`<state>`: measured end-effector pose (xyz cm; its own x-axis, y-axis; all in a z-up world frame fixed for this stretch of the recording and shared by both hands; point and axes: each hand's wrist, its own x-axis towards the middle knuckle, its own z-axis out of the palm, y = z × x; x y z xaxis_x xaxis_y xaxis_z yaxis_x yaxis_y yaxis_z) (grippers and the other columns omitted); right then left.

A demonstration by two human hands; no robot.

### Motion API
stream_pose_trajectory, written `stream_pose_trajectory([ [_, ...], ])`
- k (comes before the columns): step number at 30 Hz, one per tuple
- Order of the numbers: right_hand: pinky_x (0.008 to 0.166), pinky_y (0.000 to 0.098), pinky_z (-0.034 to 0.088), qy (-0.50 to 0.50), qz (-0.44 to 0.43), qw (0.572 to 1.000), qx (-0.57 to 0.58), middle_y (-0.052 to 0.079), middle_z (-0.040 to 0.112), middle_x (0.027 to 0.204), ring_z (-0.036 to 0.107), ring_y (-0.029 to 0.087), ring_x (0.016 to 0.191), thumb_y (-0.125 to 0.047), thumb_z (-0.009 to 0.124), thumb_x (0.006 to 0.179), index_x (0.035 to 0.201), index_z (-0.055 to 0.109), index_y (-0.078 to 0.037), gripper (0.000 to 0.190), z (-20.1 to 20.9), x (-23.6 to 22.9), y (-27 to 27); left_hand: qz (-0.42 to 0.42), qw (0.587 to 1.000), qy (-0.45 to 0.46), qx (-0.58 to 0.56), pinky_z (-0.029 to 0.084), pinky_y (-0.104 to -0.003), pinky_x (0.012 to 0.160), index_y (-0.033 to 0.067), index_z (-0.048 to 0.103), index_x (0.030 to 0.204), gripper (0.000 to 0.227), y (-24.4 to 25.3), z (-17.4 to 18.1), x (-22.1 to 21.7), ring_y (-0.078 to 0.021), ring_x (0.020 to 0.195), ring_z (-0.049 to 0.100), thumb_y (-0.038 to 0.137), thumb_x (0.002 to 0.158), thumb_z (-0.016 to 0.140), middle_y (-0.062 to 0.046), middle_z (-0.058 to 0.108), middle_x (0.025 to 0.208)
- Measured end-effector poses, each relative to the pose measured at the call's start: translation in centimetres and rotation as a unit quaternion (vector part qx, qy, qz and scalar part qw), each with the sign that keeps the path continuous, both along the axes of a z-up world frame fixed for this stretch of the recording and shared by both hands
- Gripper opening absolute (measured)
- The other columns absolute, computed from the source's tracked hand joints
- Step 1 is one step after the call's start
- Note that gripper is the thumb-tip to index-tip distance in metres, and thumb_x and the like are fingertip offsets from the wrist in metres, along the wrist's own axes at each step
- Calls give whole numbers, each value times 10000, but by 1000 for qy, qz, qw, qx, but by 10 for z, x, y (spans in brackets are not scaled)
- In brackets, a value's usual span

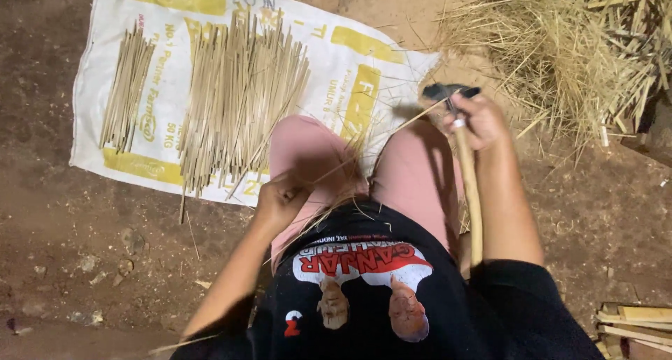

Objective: Shaving thin bamboo sticks with a small hand tool to smooth them while sitting on the floor.

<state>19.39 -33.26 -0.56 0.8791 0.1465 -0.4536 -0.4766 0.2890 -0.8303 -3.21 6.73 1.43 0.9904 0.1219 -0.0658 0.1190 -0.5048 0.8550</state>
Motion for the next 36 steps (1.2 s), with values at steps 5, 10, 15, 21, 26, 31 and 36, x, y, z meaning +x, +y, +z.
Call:
stream_pose_trajectory([
  [5,472,312,589,56,30,997,-35,111,723,819,739,211,633,-210,684,990,985,650,-56,157,-15,-23,64,12,989,-127,69,603,-404,724,184,810,891,88,-18,-58,27,-313,815,733,214,824,762,-57,733,825],
  [10,444,398,577,116,191,974,-21,168,719,736,733,290,582,-165,755,918,1015,670,-23,192,-32,-87,177,27,956,-245,156,589,-362,679,148,775,851,50,-43,-90,59,-292,743,719,175,864,734,-68,694,786],
  [15,432,347,550,98,205,974,-18,168,687,681,728,275,567,-85,692,950,1003,640,8,119,-47,-69,168,16,949,-280,148,584,-414,612,159,770,846,37,-12,-85,42,-323,749,710,148,837,736,-77,690,779],
  [21,426,252,526,80,133,987,44,62,658,634,631,133,453,-19,754,897,890,714,-18,41,-45,-50,139,33,971,-213,100,606,-423,692,89,801,838,45,30,-61,2,-370,815,726,115,850,766,-144,750,819],
  [26,432,293,551,85,124,988,48,34,587,562,659,158,469,-69,722,939,852,661,-63,106,-34,-34,119,23,990,-138,16,557,-415,621,120,812,912,79,53,-17,-15,-349,692,695,86,866,756,-125,698,747],
  [31,440,335,586,81,104,989,62,79,659,628,742,244,550,-48,698,951,887,651,-69,82,-36,-19,103,28,995,-101,4,545,-372,599,147,809,881,68,100,-95,-52,-294,634,673,97,850,775,-77,690,720],
  [36,449,349,589,81,88,990,72,85,669,668,758,270,588,-42,686,966,911,648,-58,69,-74,-9,90,28,996,-89,12,542,-369,613,138,790,865,57,92,-69,-45,-314,628,670,90,839,776,-78,667,693],
])
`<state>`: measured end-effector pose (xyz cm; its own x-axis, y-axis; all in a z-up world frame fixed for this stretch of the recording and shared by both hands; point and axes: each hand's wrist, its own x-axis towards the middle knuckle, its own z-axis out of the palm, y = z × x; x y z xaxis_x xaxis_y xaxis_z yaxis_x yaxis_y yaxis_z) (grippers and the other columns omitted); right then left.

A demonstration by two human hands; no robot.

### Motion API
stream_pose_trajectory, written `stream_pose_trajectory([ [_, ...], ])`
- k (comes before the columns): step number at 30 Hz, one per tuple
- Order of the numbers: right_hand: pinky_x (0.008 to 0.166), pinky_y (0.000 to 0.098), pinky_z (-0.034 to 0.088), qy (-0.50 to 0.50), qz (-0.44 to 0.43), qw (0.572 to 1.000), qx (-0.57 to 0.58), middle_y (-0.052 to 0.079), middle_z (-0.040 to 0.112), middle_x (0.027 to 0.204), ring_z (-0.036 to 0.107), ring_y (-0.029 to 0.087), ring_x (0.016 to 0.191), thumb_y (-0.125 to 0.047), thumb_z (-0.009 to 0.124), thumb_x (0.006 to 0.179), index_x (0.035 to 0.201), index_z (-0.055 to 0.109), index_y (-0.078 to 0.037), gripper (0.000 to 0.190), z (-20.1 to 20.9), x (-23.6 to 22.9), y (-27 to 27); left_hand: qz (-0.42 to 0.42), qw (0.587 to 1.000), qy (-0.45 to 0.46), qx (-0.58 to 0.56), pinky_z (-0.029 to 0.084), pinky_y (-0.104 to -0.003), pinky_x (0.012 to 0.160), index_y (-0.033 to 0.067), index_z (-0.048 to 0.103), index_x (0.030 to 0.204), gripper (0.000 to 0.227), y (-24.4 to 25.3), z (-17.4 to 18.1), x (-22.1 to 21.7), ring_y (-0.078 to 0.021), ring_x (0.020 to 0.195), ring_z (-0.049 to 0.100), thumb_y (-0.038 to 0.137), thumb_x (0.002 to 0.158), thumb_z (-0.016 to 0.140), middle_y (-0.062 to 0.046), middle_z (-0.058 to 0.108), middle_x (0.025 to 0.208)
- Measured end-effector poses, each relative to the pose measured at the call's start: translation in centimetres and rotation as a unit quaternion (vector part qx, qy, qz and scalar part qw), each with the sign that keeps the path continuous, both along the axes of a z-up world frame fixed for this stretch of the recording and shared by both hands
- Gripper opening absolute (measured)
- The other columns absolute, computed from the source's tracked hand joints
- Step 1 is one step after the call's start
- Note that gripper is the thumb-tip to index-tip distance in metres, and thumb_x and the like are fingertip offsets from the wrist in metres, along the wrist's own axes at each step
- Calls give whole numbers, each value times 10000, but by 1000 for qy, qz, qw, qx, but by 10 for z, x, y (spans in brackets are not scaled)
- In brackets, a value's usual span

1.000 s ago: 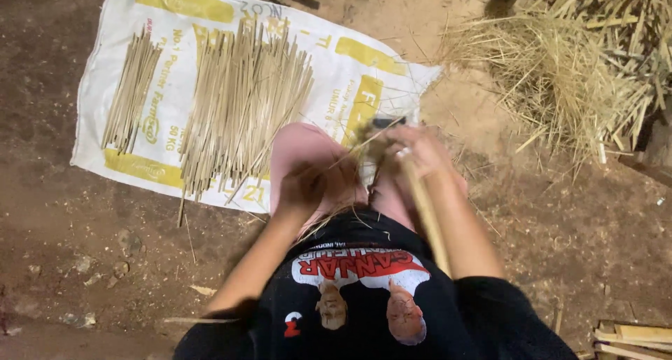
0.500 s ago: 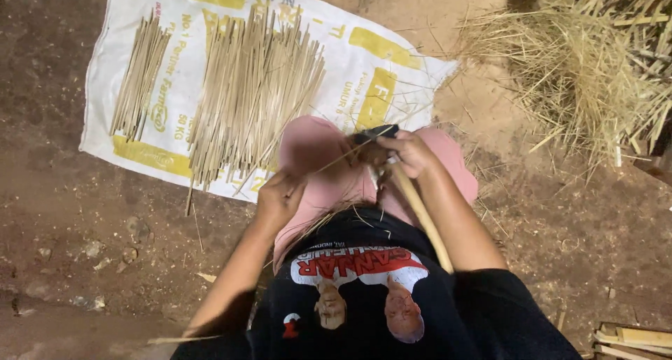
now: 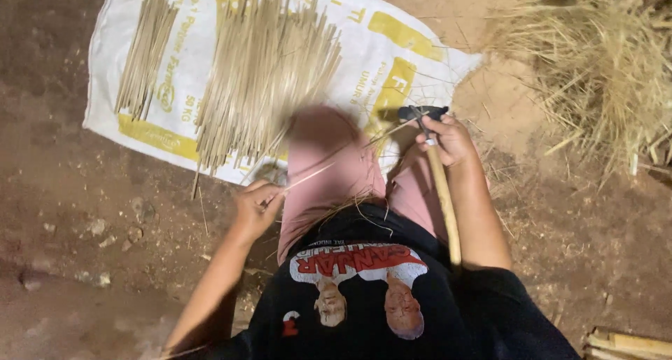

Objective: Shaving thin bamboo sticks with a small hand tool to smooth them while sitting on the floor.

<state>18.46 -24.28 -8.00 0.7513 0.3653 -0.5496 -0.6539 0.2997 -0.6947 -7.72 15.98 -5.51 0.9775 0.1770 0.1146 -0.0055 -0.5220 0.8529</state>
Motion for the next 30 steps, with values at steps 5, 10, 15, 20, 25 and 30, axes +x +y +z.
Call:
stream_pose_trajectory([
  [5,459,276,563,6,-43,998,-50,33,631,689,692,150,571,-118,759,947,937,690,-68,86,-20,22,-15,21,1000,-2,-20,539,-413,646,145,786,849,75,-5,12,8,-349,647,664,74,842,763,-102,667,693],
  [10,487,79,465,41,-115,992,-26,-84,614,740,629,-2,603,-181,711,1001,1028,710,-122,65,14,63,-60,111,993,30,-16,520,-413,678,104,772,836,82,46,16,-12,-335,644,633,25,833,747,-136,633,672],
  [15,470,99,425,19,-66,996,-65,-24,671,783,545,0,576,-151,730,969,915,655,-147,92,36,48,46,121,992,36,2,523,-408,676,125,785,856,78,35,37,15,-351,677,657,58,817,785,-140,644,691],
  [20,395,222,458,24,52,996,-62,84,623,755,546,103,524,-88,744,947,979,594,-76,155,37,50,157,142,988,55,-20,512,-449,679,113,765,850,41,44,-7,12,-379,699,644,74,838,764,-165,638,707],
  [25,372,325,516,-23,140,983,-115,161,648,791,620,194,520,-54,719,952,1041,567,-38,177,-20,96,245,246,965,95,-14,532,-410,751,195,809,922,122,92,-81,-10,-315,752,649,106,851,765,-122,637,745],
  [30,396,371,581,-42,210,969,-127,202,698,871,674,224,543,-57,708,941,1111,528,-39,248,-76,134,370,329,942,73,0,522,-491,795,120,797,1009,126,144,-89,-6,-412,795,637,100,910,721,-194,619,810],
])
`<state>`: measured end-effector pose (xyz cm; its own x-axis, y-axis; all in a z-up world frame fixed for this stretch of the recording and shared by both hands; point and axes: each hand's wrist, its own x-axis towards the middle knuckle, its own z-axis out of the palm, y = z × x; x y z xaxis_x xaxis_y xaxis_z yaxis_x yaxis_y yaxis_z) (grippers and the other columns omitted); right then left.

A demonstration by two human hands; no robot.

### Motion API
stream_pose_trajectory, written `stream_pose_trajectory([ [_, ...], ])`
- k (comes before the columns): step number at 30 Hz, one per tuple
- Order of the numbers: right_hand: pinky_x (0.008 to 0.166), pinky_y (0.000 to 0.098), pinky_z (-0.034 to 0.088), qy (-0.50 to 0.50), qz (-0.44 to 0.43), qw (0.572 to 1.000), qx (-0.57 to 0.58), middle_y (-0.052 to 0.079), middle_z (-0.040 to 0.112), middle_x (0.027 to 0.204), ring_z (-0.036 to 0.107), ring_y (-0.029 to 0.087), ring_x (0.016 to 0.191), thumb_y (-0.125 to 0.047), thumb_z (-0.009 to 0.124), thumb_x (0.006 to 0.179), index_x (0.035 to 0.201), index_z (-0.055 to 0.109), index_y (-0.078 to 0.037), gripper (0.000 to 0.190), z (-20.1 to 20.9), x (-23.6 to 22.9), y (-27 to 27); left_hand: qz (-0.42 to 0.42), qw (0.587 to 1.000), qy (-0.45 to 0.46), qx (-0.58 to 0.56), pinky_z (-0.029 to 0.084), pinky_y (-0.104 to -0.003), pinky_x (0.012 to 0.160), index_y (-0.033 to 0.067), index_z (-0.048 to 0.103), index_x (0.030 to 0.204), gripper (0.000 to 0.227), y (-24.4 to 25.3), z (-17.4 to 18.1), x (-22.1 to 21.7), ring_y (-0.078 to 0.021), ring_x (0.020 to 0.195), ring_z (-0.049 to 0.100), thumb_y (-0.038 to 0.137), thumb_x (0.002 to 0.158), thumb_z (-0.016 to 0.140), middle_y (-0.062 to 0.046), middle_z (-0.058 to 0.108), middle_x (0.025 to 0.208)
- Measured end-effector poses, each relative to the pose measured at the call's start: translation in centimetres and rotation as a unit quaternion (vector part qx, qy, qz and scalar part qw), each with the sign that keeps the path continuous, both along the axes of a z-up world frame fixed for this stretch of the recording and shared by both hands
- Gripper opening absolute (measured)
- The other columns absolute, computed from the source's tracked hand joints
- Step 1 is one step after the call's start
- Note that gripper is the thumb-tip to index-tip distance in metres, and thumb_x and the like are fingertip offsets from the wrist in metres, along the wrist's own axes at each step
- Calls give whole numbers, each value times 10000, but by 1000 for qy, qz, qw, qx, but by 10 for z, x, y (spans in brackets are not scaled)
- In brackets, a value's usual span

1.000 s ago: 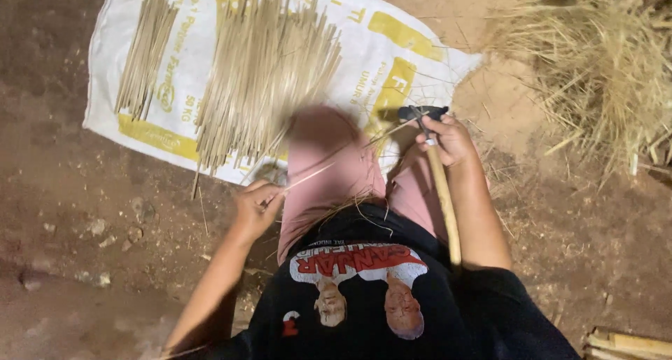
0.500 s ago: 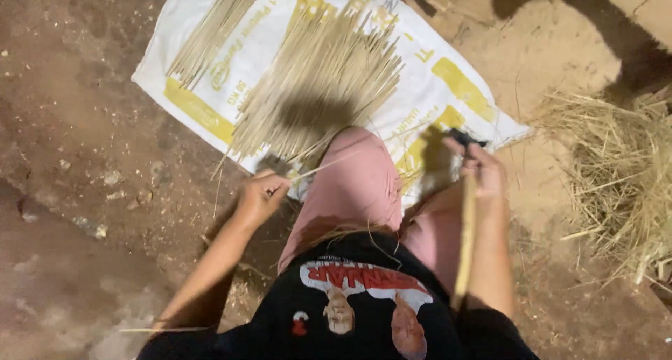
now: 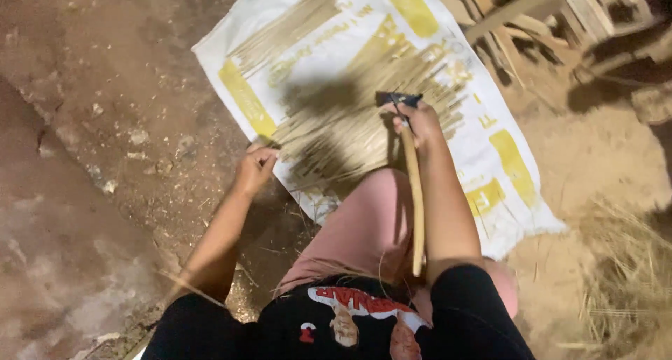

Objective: Shaving thin bamboo sticks with a small hand tool to smooth them while sitting on the floor.

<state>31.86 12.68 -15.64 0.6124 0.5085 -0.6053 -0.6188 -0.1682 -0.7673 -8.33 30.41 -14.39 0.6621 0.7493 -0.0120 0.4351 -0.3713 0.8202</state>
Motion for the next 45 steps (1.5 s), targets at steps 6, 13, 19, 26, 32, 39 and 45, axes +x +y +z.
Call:
stream_pose_trajectory([
  [6,398,253,578,-24,52,998,-2,136,766,915,672,137,532,-70,626,965,1083,584,-27,132,-18,75,94,75,993,3,87,536,-446,770,137,811,955,81,71,-37,2,-402,789,658,101,905,759,-192,625,791],
  [13,385,291,567,-64,59,996,-26,213,741,930,669,182,535,-67,651,971,1157,576,9,215,16,53,83,137,985,63,88,548,-454,856,181,801,1028,152,147,-121,45,-356,886,677,278,957,708,-126,660,885],
  [19,356,214,469,-57,90,993,-45,229,701,943,531,92,466,-84,543,1026,1219,595,76,256,53,2,1,281,938,202,-10,587,-463,912,282,782,1025,185,198,-183,112,-328,984,715,374,904,677,-58,715,944],
  [26,365,186,480,22,9,997,-77,238,676,1292,460,35,412,-122,572,1001,1106,558,-31,140,49,-46,-160,411,894,174,-49,577,-497,974,78,658,1252,433,185,-156,143,-350,1136,671,296,896,772,-125,630,1149],
  [32,364,150,386,156,-117,981,-9,205,705,1251,463,30,444,-114,617,951,1192,596,134,346,7,-88,-288,101,938,-20,330,529,-441,788,-4,661,1013,251,33,-63,205,-333,898,604,53,779,589,-195,639,1036],
  [39,340,184,455,127,-155,978,59,324,694,1235,572,84,430,-49,619,945,958,634,76,127,12,-120,-316,-43,947,-59,314,283,-660,1157,47,658,1275,489,-69,-69,241,-434,1378,467,280,854,747,-237,509,1484],
  [45,352,207,369,91,-172,980,-45,266,702,1259,448,69,464,-84,611,947,1102,561,138,275,36,-138,-343,30,937,-47,345,487,-556,864,-32,671,1063,354,-17,-45,322,-459,865,611,243,857,585,-271,675,984],
])
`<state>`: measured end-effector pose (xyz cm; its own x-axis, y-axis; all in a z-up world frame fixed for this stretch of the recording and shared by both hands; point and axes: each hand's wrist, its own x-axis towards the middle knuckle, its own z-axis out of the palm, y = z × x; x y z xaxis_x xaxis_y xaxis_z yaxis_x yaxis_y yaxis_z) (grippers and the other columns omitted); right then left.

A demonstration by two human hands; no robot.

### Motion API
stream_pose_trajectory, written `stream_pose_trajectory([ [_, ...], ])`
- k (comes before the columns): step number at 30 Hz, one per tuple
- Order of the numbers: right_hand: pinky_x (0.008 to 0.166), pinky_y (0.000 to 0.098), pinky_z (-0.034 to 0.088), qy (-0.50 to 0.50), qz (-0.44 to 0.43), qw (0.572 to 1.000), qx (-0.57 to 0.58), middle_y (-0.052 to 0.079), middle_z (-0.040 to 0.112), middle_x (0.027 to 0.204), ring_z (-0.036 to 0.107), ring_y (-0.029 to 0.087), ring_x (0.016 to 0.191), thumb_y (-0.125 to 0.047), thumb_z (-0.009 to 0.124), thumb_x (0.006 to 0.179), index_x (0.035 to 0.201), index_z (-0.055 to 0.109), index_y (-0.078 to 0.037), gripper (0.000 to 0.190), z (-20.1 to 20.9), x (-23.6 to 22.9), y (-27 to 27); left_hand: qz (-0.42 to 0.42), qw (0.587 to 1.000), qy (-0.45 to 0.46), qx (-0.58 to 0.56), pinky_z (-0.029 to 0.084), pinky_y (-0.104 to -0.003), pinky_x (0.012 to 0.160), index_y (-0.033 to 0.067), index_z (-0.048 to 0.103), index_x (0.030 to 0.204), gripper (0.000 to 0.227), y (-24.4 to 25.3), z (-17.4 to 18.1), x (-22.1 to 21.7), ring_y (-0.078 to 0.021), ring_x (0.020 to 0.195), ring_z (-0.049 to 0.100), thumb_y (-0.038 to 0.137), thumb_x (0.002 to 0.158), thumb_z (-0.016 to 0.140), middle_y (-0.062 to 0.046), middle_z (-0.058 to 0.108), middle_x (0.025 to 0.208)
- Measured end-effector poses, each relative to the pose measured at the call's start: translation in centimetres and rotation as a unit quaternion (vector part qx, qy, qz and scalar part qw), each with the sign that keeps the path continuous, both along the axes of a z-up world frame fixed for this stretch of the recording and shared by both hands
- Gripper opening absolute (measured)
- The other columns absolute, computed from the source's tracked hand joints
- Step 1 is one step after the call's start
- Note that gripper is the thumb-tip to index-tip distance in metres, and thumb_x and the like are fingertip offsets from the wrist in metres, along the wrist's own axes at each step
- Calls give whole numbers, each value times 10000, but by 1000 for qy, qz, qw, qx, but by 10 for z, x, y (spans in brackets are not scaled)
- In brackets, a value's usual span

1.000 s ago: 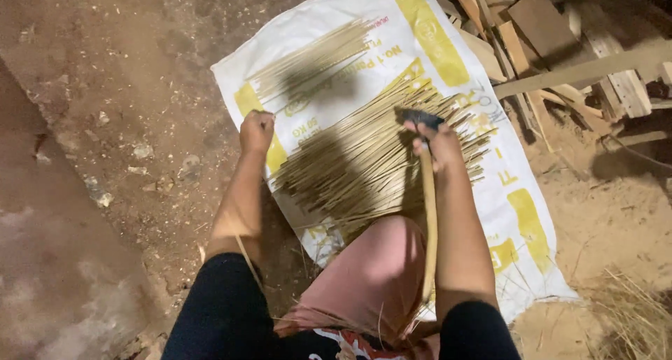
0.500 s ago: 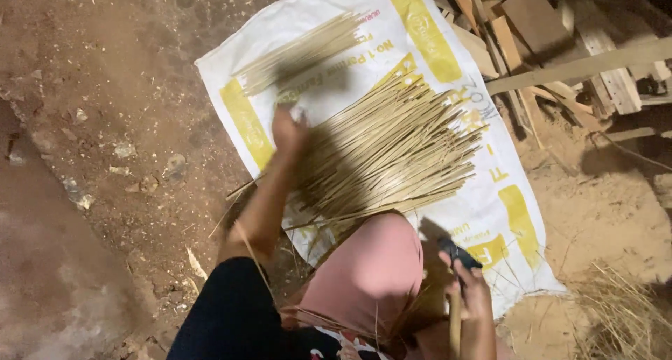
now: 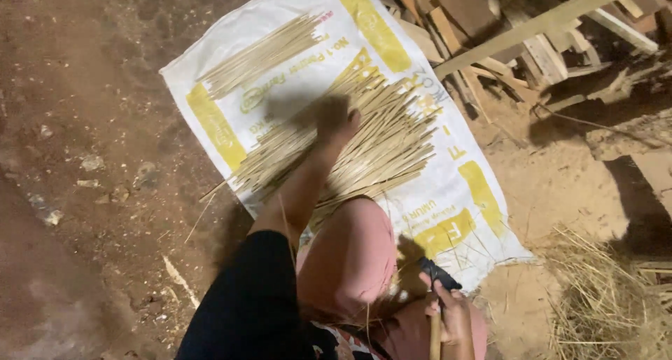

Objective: Shaving thin bamboo sticks with a small hand tool to smooth them while sitting on the floor.

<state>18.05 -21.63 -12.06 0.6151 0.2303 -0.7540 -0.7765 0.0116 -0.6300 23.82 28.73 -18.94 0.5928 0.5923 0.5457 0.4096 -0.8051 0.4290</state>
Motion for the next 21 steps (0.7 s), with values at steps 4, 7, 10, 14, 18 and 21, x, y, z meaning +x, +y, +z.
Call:
stream_pose_trajectory([
  [4,360,222,357,22,-35,999,21,277,701,1231,448,74,451,-65,594,956,1181,584,97,278,-13,-9,-21,-63,943,284,-163,521,-517,811,35,729,995,336,29,23,43,-388,887,659,288,841,571,-208,710,1001],
  [7,362,216,354,41,-65,997,27,274,697,1250,469,78,459,-67,604,951,1139,579,76,237,-16,-13,-30,-30,961,273,13,546,-447,675,84,739,825,189,87,-121,90,-322,737,662,265,808,686,-131,709,846],
  [10,359,214,360,43,-78,995,40,264,706,1236,480,79,459,-67,608,954,1109,592,82,215,-9,-15,-27,67,990,58,113,526,-412,610,118,661,768,145,64,-173,114,-271,676,622,244,839,649,-76,665,781],
  [14,349,206,357,38,-89,993,61,289,692,1253,496,86,449,-46,578,971,1064,565,57,139,-10,-16,-28,43,887,-310,-340,555,-376,793,-17,755,927,306,22,-88,90,-305,829,691,240,853,607,-158,749,877],
  [18,370,208,378,35,-63,996,45,251,712,1228,469,92,480,-54,599,961,1130,571,83,219,-2,-16,-20,-138,974,102,151,492,-413,510,115,682,739,99,-75,33,45,-242,531,578,162,719,598,-84,639,656],
  [21,364,214,424,22,-62,994,84,250,725,1197,512,91,439,-60,629,952,1088,599,68,189,9,-14,-12,-499,839,118,-181,547,-384,897,105,651,1332,435,-135,76,-14,-279,1009,703,337,965,688,-103,687,1320],
])
